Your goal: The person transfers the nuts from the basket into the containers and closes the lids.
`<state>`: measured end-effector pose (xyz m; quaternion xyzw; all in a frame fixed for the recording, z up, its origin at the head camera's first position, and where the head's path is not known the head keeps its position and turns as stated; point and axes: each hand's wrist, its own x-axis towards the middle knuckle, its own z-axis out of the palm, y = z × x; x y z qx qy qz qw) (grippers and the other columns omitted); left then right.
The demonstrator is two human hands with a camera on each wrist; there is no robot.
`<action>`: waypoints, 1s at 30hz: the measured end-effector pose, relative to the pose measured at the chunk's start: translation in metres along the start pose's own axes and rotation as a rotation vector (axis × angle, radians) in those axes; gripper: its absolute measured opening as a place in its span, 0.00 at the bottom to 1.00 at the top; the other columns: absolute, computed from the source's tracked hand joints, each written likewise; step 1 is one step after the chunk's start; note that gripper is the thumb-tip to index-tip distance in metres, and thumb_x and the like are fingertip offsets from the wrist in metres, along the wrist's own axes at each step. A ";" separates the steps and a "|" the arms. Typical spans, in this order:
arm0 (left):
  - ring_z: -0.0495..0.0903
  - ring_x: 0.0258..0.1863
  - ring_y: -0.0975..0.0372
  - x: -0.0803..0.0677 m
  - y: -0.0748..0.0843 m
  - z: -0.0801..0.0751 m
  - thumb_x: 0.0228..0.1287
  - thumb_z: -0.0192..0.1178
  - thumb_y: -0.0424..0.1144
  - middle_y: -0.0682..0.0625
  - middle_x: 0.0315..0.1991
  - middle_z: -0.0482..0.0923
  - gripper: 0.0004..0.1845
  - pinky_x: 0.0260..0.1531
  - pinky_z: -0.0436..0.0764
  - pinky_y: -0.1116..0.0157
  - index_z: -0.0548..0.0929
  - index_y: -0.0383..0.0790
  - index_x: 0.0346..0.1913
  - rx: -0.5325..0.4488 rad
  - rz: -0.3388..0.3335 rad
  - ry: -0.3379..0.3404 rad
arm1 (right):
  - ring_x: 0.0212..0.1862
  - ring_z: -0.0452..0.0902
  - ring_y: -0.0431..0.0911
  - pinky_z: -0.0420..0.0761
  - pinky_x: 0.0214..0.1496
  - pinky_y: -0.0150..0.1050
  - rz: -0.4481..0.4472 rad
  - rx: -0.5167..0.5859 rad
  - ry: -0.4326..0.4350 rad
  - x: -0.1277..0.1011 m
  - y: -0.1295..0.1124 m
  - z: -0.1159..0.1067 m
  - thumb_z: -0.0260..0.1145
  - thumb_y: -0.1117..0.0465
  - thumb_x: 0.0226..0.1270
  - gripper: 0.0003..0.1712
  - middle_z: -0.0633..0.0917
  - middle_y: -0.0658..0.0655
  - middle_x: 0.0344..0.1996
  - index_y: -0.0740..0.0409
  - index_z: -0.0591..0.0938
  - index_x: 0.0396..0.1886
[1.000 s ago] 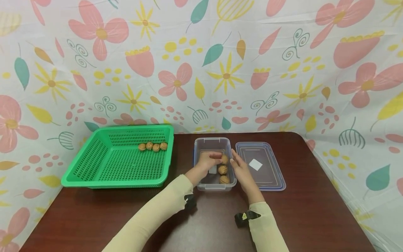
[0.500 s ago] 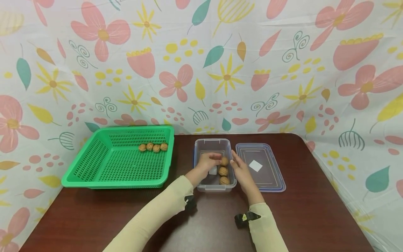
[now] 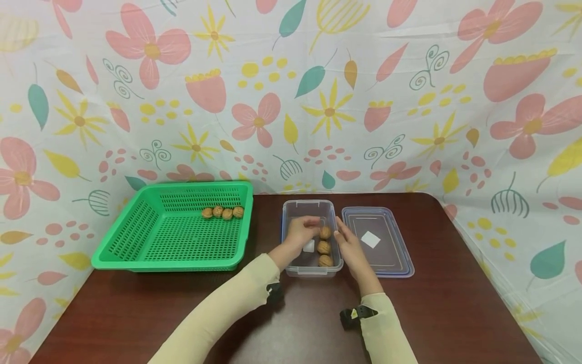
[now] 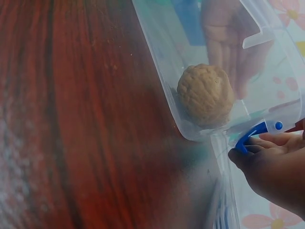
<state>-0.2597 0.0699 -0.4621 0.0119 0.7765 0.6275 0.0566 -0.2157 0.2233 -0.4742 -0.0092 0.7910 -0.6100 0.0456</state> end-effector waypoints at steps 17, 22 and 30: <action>0.83 0.45 0.60 -0.002 0.070 -0.029 0.63 0.63 0.29 0.45 0.46 0.84 0.15 0.48 0.82 0.64 0.83 0.36 0.53 -0.164 0.069 -0.161 | 0.75 0.38 0.59 0.43 0.74 0.58 -0.019 0.010 -0.004 0.001 0.001 0.000 0.43 0.61 0.80 0.30 0.48 0.64 0.75 0.57 0.50 0.77; 0.83 0.44 0.61 0.000 0.087 -0.045 0.63 0.64 0.31 0.47 0.45 0.84 0.15 0.50 0.81 0.62 0.83 0.37 0.53 -0.186 0.085 -0.162 | 0.75 0.37 0.59 0.43 0.74 0.58 -0.018 0.008 0.001 0.000 0.000 0.000 0.43 0.61 0.80 0.30 0.48 0.64 0.75 0.57 0.50 0.77; 0.81 0.48 0.58 0.009 0.114 -0.082 0.64 0.63 0.33 0.44 0.49 0.82 0.17 0.49 0.80 0.66 0.81 0.33 0.56 -0.241 0.105 -0.144 | 0.76 0.36 0.58 0.43 0.74 0.56 -0.025 0.017 0.005 -0.001 0.002 0.000 0.44 0.61 0.80 0.30 0.48 0.64 0.75 0.58 0.51 0.77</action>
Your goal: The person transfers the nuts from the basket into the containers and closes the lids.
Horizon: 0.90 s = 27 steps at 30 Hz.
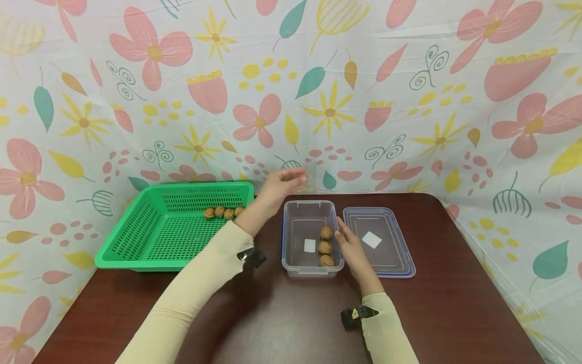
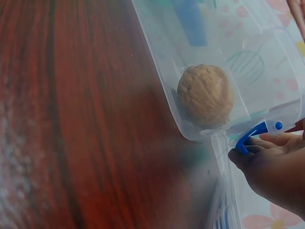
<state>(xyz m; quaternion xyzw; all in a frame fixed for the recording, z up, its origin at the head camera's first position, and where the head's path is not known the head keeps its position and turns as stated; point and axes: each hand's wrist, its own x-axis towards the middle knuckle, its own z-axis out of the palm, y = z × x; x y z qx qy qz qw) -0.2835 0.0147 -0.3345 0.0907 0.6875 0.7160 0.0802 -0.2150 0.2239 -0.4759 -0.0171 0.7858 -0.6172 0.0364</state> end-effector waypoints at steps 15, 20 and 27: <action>0.74 0.61 0.53 0.013 0.034 -0.086 0.67 0.59 0.29 0.35 0.62 0.71 0.24 0.63 0.71 0.61 0.70 0.27 0.65 -0.211 0.084 0.059 | 0.75 0.36 0.59 0.43 0.74 0.57 -0.011 0.000 -0.004 0.001 0.002 0.000 0.44 0.60 0.80 0.31 0.48 0.64 0.75 0.59 0.50 0.77; 0.70 0.64 0.52 0.012 0.034 -0.112 0.68 0.57 0.29 0.36 0.65 0.67 0.25 0.65 0.67 0.60 0.69 0.28 0.66 -0.234 0.077 0.048 | 0.75 0.36 0.59 0.43 0.74 0.57 -0.011 0.004 -0.003 0.001 0.002 0.000 0.44 0.61 0.80 0.30 0.48 0.65 0.75 0.59 0.50 0.77; 0.65 0.67 0.52 0.014 0.029 -0.150 0.69 0.54 0.27 0.36 0.69 0.62 0.27 0.66 0.66 0.62 0.64 0.29 0.69 -0.319 0.034 0.048 | 0.76 0.35 0.58 0.42 0.74 0.58 -0.006 -0.006 -0.009 0.000 0.001 -0.001 0.44 0.60 0.80 0.31 0.48 0.64 0.75 0.57 0.50 0.77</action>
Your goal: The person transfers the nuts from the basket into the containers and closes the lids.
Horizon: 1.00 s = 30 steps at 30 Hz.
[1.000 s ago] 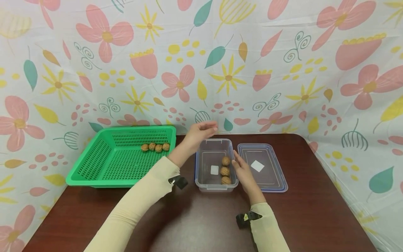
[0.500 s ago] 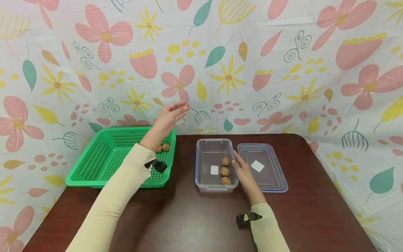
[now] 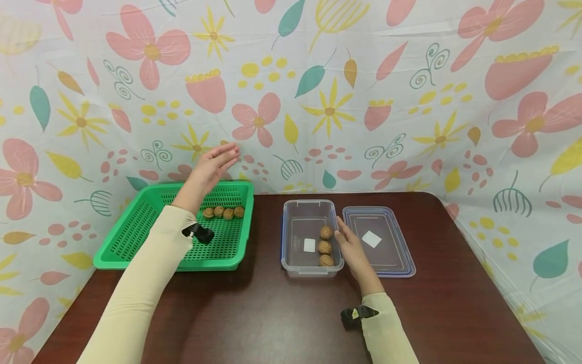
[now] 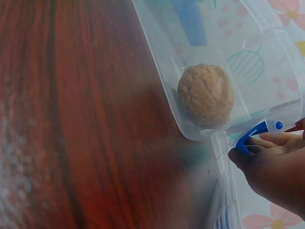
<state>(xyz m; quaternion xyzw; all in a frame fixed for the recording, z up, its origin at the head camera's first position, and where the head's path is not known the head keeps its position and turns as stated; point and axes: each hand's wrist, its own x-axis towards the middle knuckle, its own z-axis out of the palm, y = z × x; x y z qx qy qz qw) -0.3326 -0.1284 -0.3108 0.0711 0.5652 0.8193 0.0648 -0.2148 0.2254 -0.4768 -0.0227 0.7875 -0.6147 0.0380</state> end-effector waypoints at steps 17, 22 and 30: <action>0.59 0.71 0.55 -0.007 -0.009 -0.089 0.71 0.54 0.29 0.39 0.72 0.57 0.30 0.71 0.57 0.59 0.60 0.33 0.72 0.136 -0.138 0.007 | 0.76 0.36 0.57 0.42 0.75 0.56 -0.007 0.013 0.002 0.001 0.002 0.000 0.44 0.61 0.80 0.30 0.48 0.63 0.76 0.58 0.50 0.77; 0.55 0.72 0.52 -0.013 -0.014 -0.107 0.71 0.53 0.29 0.37 0.73 0.54 0.30 0.72 0.54 0.57 0.57 0.31 0.73 0.198 -0.201 -0.038 | 0.75 0.40 0.59 0.44 0.74 0.56 0.006 0.009 0.006 0.001 0.002 0.000 0.44 0.60 0.80 0.30 0.49 0.63 0.75 0.56 0.50 0.77; 0.57 0.71 0.50 -0.019 -0.023 -0.131 0.71 0.53 0.28 0.36 0.71 0.56 0.29 0.70 0.58 0.56 0.58 0.29 0.72 0.300 -0.295 -0.057 | 0.76 0.36 0.57 0.42 0.75 0.56 0.004 0.005 0.007 0.000 0.000 0.000 0.43 0.60 0.80 0.30 0.49 0.62 0.76 0.56 0.50 0.77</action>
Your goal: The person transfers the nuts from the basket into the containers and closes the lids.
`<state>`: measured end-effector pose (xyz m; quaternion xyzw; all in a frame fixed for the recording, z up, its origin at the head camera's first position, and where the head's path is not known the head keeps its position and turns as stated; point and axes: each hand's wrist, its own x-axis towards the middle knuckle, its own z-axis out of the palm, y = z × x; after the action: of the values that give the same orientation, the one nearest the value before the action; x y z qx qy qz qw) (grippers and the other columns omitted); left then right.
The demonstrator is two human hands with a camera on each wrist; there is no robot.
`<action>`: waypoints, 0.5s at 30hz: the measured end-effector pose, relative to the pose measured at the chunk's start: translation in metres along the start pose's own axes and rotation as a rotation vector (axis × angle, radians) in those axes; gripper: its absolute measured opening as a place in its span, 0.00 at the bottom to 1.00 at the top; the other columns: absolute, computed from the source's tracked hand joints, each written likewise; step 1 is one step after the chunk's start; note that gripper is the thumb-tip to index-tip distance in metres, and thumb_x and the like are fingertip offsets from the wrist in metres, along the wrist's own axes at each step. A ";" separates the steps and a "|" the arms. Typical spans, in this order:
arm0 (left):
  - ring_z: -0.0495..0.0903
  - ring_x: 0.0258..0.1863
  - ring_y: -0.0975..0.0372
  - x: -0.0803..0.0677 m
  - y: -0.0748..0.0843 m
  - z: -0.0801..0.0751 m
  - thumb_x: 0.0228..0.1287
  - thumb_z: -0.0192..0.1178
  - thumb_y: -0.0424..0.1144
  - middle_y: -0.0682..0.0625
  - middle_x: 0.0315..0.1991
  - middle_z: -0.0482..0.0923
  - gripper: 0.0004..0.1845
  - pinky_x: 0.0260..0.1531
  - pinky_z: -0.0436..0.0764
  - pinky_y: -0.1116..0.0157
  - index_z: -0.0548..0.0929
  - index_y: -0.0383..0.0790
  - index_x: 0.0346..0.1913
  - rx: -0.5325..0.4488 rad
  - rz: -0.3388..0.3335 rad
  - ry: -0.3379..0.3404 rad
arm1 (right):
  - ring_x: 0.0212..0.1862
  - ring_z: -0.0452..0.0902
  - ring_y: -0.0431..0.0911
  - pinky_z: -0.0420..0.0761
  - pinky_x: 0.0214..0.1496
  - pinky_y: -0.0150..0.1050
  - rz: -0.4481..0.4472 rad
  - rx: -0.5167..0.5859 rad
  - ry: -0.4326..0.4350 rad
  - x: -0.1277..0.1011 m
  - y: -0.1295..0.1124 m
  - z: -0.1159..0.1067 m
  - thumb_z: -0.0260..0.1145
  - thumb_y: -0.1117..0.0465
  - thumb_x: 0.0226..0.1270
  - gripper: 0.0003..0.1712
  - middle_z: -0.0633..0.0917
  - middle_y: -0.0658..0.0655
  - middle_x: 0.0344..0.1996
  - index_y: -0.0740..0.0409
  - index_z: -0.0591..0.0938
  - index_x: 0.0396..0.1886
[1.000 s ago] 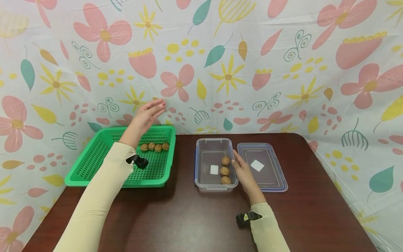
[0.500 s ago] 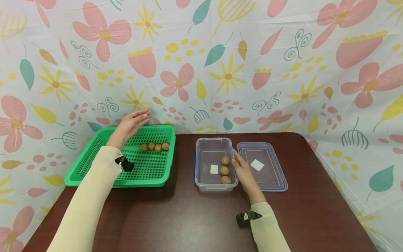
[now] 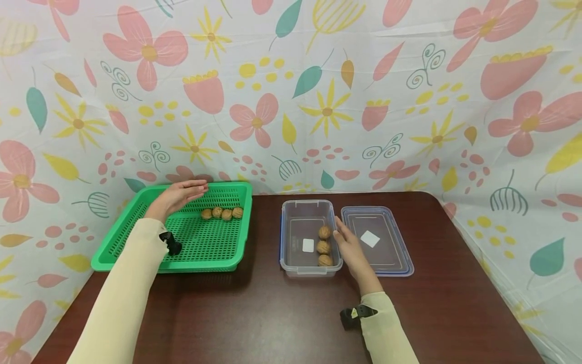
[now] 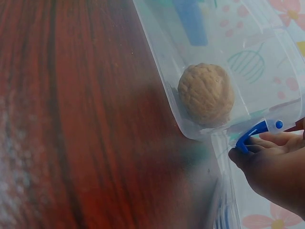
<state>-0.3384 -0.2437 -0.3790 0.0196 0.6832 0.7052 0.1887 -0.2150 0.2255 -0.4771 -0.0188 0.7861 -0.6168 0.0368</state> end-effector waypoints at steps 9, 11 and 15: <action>0.55 0.72 0.47 0.005 -0.024 -0.017 0.73 0.52 0.32 0.36 0.73 0.54 0.28 0.70 0.56 0.52 0.60 0.31 0.72 0.246 -0.070 -0.053 | 0.76 0.36 0.57 0.43 0.74 0.57 0.000 -0.001 0.001 0.002 0.000 0.001 0.44 0.61 0.80 0.30 0.49 0.63 0.75 0.58 0.50 0.77; 0.55 0.72 0.47 0.006 -0.028 -0.018 0.74 0.51 0.33 0.36 0.73 0.54 0.27 0.70 0.56 0.52 0.60 0.31 0.72 0.306 -0.085 -0.060 | 0.76 0.36 0.57 0.42 0.74 0.57 -0.001 0.000 0.002 0.002 0.000 0.001 0.44 0.61 0.80 0.30 0.49 0.63 0.75 0.58 0.50 0.77; 0.55 0.72 0.47 0.011 -0.035 -0.020 0.74 0.51 0.34 0.36 0.73 0.54 0.27 0.70 0.58 0.52 0.61 0.30 0.71 0.375 -0.116 -0.056 | 0.76 0.36 0.57 0.42 0.74 0.57 -0.001 0.010 0.003 0.001 0.000 0.001 0.44 0.61 0.80 0.30 0.48 0.63 0.75 0.58 0.51 0.77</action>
<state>-0.3456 -0.2594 -0.4170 0.0344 0.7971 0.5526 0.2410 -0.2158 0.2245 -0.4769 -0.0181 0.7829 -0.6208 0.0352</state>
